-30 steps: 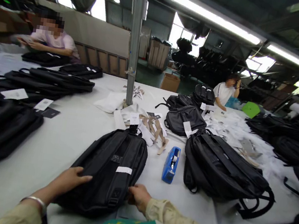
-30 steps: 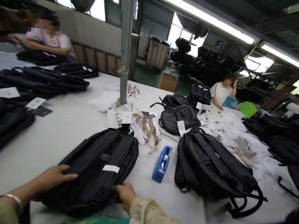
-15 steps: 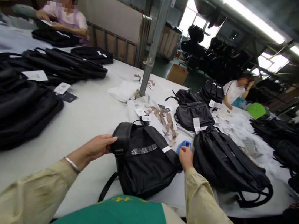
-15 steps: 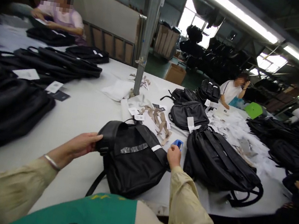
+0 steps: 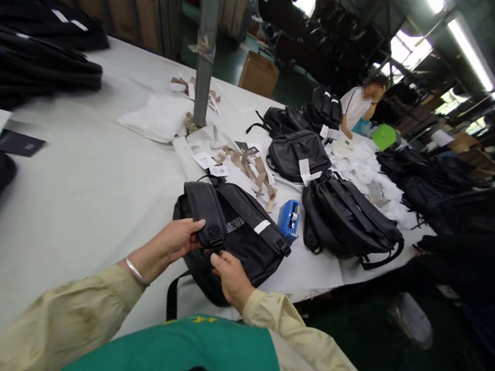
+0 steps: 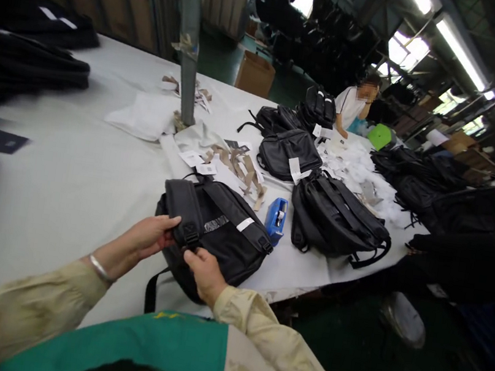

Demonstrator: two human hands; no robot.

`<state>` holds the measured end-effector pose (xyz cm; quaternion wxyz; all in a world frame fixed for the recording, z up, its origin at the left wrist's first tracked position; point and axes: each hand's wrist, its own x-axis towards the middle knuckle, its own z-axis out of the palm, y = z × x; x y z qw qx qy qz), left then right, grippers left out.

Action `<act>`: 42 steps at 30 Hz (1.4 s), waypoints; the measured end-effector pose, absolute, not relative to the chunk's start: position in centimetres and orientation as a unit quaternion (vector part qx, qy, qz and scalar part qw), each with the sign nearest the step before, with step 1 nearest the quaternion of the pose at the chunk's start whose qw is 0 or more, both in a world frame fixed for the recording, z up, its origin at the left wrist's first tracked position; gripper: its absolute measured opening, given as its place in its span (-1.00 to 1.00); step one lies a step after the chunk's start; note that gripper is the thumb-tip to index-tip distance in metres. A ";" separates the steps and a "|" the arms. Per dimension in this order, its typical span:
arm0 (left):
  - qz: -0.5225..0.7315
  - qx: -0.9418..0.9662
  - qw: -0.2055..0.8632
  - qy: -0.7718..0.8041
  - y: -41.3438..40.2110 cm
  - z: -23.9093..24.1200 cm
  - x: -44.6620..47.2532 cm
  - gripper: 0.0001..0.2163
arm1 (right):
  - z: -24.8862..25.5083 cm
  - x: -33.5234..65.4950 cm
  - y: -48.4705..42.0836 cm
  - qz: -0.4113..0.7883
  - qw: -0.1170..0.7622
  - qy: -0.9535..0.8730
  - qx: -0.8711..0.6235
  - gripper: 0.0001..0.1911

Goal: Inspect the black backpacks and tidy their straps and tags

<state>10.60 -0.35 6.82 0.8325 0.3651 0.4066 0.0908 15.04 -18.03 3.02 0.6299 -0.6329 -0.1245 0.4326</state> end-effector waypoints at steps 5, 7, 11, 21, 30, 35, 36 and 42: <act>0.091 0.366 0.868 0.324 -1.9 6.3 9.3 -0.80 | 4.0 14.9 -17.8 0.399 0.701 -0.085 -0.585 -0.71; 0.067 0.387 0.870 0.299 -2.6 6.2 8.9 -0.69 | 4.4 14.9 -17.6 0.378 0.682 -0.080 -0.621 -0.73; 0.053 0.412 0.846 0.335 -2.9 6.2 9.0 -0.67 | 4.9 15.0 -17.9 0.356 0.655 -0.122 -0.655 -0.81; 0.048 0.396 0.844 0.360 -2.2 6.3 9.9 -0.92 | 4.6 16.0 -16.2 0.301 0.630 -0.171 -0.695 -0.82; 0.061 0.399 0.835 0.374 0.3 8.3 10.1 -0.94 | 3.0 14.9 -18.5 0.377 0.623 -0.162 -0.666 -0.73; 0.074 0.371 0.850 0.367 0.8 10.0 11.5 -0.94 | 5.9 17.4 -14.8 0.276 0.647 -0.213 -0.678 -0.81; 0.075 0.372 0.851 0.362 1.1 10.6 11.9 -0.92 | 6.6 17.8 -14.2 0.274 0.653 -0.223 -0.670 -0.81; 0.084 0.410 0.835 0.359 3.3 14.3 13.6 -0.88 | 6.8 18.2 -15.3 0.346 0.639 -0.223 -0.650 -0.70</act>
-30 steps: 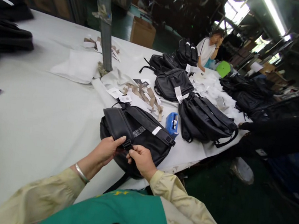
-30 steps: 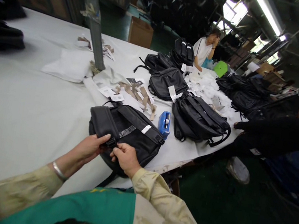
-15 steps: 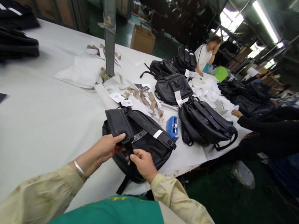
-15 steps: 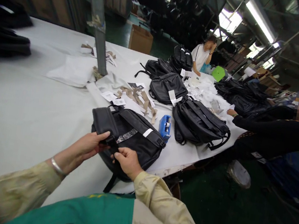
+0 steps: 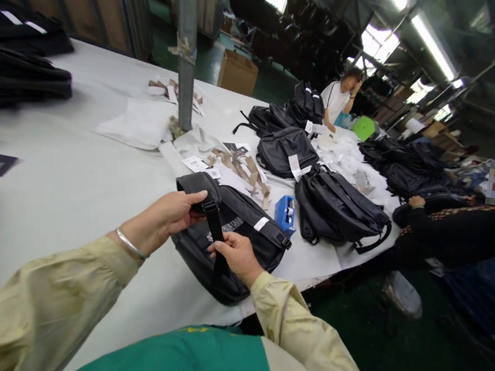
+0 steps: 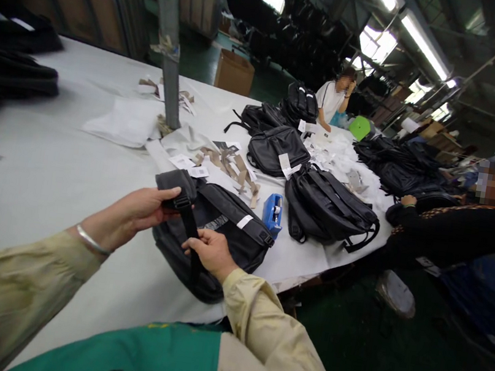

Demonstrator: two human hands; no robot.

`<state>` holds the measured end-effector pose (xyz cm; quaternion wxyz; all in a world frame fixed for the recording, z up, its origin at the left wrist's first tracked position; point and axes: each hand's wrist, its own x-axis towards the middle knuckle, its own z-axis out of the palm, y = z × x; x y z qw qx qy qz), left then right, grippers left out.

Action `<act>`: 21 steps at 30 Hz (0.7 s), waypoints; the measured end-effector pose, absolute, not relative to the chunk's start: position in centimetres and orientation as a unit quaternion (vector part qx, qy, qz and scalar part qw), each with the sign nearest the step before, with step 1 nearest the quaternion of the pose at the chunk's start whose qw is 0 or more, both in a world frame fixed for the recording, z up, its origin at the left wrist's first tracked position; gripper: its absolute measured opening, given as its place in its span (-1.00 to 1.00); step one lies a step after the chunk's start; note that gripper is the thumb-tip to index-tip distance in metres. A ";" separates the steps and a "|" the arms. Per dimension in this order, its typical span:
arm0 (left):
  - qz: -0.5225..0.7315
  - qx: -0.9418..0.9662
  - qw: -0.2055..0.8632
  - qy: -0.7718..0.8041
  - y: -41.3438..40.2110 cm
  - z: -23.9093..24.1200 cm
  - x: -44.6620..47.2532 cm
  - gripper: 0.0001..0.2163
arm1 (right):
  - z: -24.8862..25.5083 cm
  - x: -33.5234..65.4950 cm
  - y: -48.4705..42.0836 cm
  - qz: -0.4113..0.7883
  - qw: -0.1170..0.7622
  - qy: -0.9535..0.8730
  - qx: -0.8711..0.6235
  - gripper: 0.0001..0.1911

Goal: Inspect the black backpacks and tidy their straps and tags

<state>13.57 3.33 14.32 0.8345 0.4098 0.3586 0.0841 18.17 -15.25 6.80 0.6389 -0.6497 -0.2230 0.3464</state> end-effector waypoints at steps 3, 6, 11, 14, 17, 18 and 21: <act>0.082 0.408 0.834 0.361 3.3 14.9 13.8 -0.92 | 7.0 18.3 -15.2 0.325 0.645 -0.198 -0.663 -0.71; 0.082 0.389 0.842 0.364 2.9 14.9 14.1 -0.94 | 8.7 19.3 -13.5 0.302 0.664 -0.203 -0.654 -0.71; 0.093 0.367 0.848 0.371 3.3 15.2 14.5 -0.94 | 9.2 20.3 -13.5 0.314 0.616 -0.213 -0.690 -0.74; 0.113 0.377 0.843 0.366 3.6 15.3 14.6 -0.96 | 7.6 19.7 -15.2 0.333 0.586 -0.196 -0.712 -0.70; 0.121 0.397 0.832 0.368 3.4 14.9 14.6 -0.92 | 7.1 19.2 -15.5 0.366 0.594 -0.219 -0.682 -0.67; 0.121 0.401 0.831 0.366 3.3 14.7 14.6 -0.91 | 7.4 19.1 -15.2 0.366 0.604 -0.223 -0.672 -0.67; 0.125 0.404 0.835 0.351 2.7 13.9 14.7 -0.91 | 8.8 19.4 -13.3 0.336 0.634 -0.198 -0.668 -0.69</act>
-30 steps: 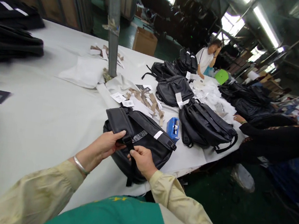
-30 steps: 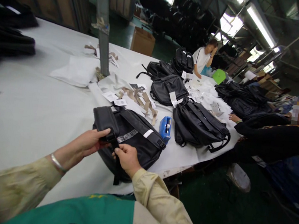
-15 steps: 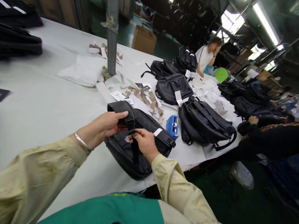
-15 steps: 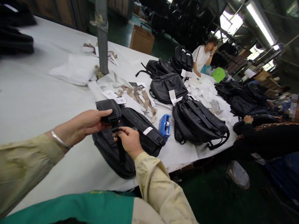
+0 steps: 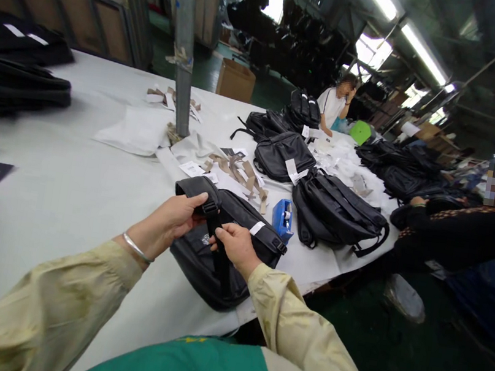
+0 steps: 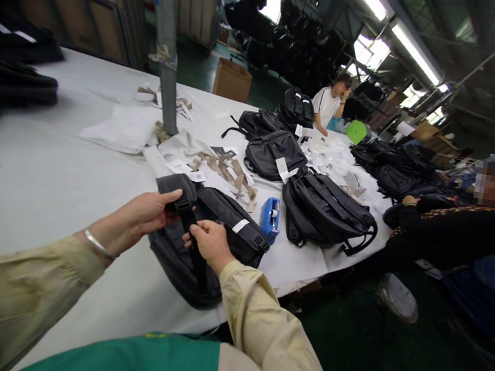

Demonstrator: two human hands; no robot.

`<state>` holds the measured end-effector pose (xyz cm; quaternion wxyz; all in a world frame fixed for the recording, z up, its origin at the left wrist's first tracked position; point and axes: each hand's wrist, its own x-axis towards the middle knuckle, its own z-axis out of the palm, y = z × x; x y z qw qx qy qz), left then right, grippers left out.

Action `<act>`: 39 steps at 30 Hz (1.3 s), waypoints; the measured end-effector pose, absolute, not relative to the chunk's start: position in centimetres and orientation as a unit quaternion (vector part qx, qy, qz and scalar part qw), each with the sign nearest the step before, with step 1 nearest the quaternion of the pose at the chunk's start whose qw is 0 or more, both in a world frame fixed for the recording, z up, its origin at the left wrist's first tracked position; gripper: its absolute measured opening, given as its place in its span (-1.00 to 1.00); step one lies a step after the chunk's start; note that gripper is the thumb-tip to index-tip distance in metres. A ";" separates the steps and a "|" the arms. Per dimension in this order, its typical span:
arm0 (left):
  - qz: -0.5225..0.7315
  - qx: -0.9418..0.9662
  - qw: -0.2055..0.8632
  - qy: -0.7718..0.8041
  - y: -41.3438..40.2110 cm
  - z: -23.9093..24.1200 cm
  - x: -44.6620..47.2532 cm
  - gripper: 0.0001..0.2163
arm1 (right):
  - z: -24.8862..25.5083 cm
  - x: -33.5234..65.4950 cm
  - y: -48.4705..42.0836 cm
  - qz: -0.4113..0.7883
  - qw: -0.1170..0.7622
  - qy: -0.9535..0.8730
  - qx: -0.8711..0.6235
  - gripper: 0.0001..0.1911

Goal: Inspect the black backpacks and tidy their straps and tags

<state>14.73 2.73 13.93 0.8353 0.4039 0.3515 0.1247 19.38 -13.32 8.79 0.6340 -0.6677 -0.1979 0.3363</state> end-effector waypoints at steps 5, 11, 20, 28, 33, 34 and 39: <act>0.119 0.410 0.840 0.334 2.5 13.1 14.6 -0.87 | 10.6 20.4 -11.0 0.314 0.653 -0.213 -0.656 -0.75; 0.133 0.396 0.843 0.341 3.7 15.3 14.4 -0.90 | 10.4 21.0 -11.4 0.362 0.635 -0.257 -0.632 -0.69; 0.186 0.399 0.825 0.355 5.5 16.8 14.9 -0.82 | 6.3 20.6 -13.8 0.460 0.560 -0.161 -0.670 -0.74; 0.173 0.399 0.832 0.345 5.0 16.8 15.0 -0.84 | 5.9 19.5 -14.9 0.521 0.506 -0.201 -0.657 -0.68; 0.166 0.416 0.806 0.386 3.8 17.9 13.2 -0.80 | 4.9 21.3 -13.4 0.452 0.395 -0.259 -0.757 -0.74; 0.161 0.423 0.800 0.394 3.5 17.8 12.3 -0.79 | 4.9 21.7 -13.1 0.422 0.347 -0.294 -0.784 -0.75; 0.086 0.449 0.781 0.426 1.1 15.3 5.9 -0.83 | 4.6 22.2 -11.9 0.209 0.121 -0.484 -0.841 -0.81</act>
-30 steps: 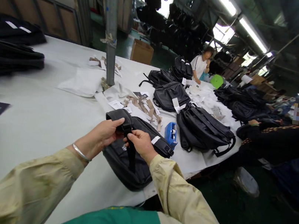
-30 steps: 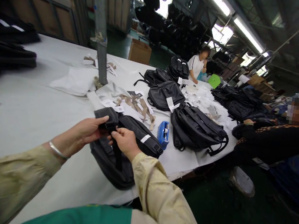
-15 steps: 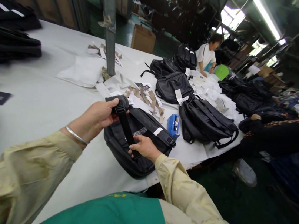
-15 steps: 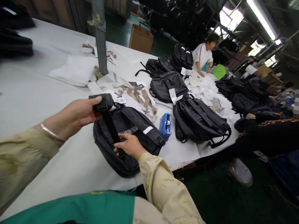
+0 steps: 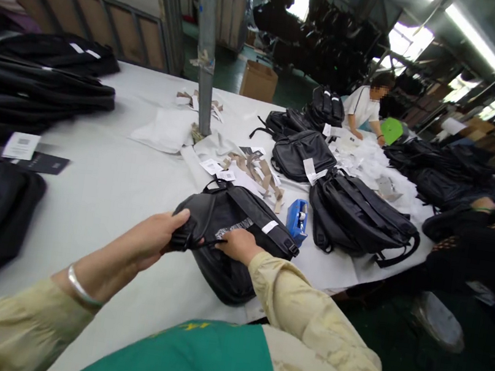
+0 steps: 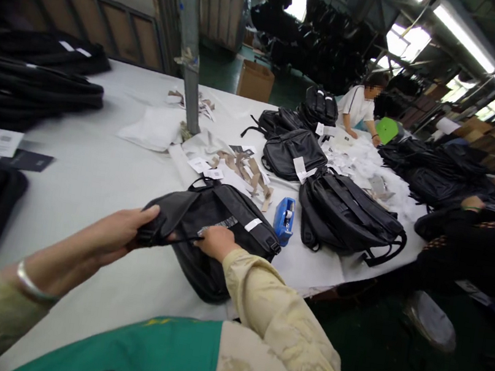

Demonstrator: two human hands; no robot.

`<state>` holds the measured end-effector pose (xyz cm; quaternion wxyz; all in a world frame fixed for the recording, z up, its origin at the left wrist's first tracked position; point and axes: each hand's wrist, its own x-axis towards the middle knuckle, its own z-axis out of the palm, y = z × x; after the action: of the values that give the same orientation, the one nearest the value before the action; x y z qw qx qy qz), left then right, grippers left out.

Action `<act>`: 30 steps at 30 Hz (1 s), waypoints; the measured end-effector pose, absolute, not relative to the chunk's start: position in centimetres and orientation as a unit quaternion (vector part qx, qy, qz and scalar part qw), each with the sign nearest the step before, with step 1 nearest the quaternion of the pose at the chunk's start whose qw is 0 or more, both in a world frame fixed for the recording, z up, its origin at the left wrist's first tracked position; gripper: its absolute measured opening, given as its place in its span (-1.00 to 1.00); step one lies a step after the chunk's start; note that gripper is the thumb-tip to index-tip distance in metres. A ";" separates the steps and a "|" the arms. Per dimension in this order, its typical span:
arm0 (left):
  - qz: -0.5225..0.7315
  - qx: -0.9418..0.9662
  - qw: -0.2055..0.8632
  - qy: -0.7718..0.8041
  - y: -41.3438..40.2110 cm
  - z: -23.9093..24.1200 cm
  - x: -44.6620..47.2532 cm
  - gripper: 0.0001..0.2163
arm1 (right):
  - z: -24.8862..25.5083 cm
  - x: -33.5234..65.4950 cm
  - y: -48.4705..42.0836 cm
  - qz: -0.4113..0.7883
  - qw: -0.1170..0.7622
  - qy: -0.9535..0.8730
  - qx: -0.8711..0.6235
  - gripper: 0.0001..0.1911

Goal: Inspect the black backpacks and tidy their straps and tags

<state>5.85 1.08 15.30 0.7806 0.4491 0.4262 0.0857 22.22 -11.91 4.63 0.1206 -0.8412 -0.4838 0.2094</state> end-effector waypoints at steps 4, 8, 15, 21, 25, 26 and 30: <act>0.045 0.415 0.786 0.456 -3.0 11.3 1.5 -0.77 | 3.5 21.9 -11.3 0.211 0.057 -0.540 -0.813 -0.80; 0.036 0.342 0.811 0.473 -7.8 8.3 1.0 -0.79 | 3.0 22.2 -11.4 0.168 0.070 -0.551 -0.814 -0.50; 0.056 0.314 0.797 0.513 -11.5 6.4 2.2 -0.79 | 1.9 23.5 -11.0 0.094 0.074 -0.781 -0.612 -0.63; 0.062 0.245 0.826 0.505 -8.7 5.6 4.9 -0.70 | 0.0 24.1 -10.8 0.075 0.111 -0.796 -0.590 -0.72; 0.060 0.257 0.800 0.539 -7.0 4.3 8.2 -0.66 | 1.1 24.4 -11.8 0.050 0.106 -0.790 -0.601 -0.72; 0.060 0.268 0.796 0.539 -6.9 4.0 8.6 -0.65 | 1.9 24.8 -12.4 0.039 0.109 -0.789 -0.604 -0.70; 0.031 0.298 0.787 0.539 -6.5 3.4 8.2 -0.71 | 4.9 28.8 -15.5 -0.002 0.181 -0.716 -0.674 -0.61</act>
<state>8.24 -6.53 3.37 0.7875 0.2980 0.5386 0.0305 28.84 -15.47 4.92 0.1808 -0.6743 -0.7160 -0.0016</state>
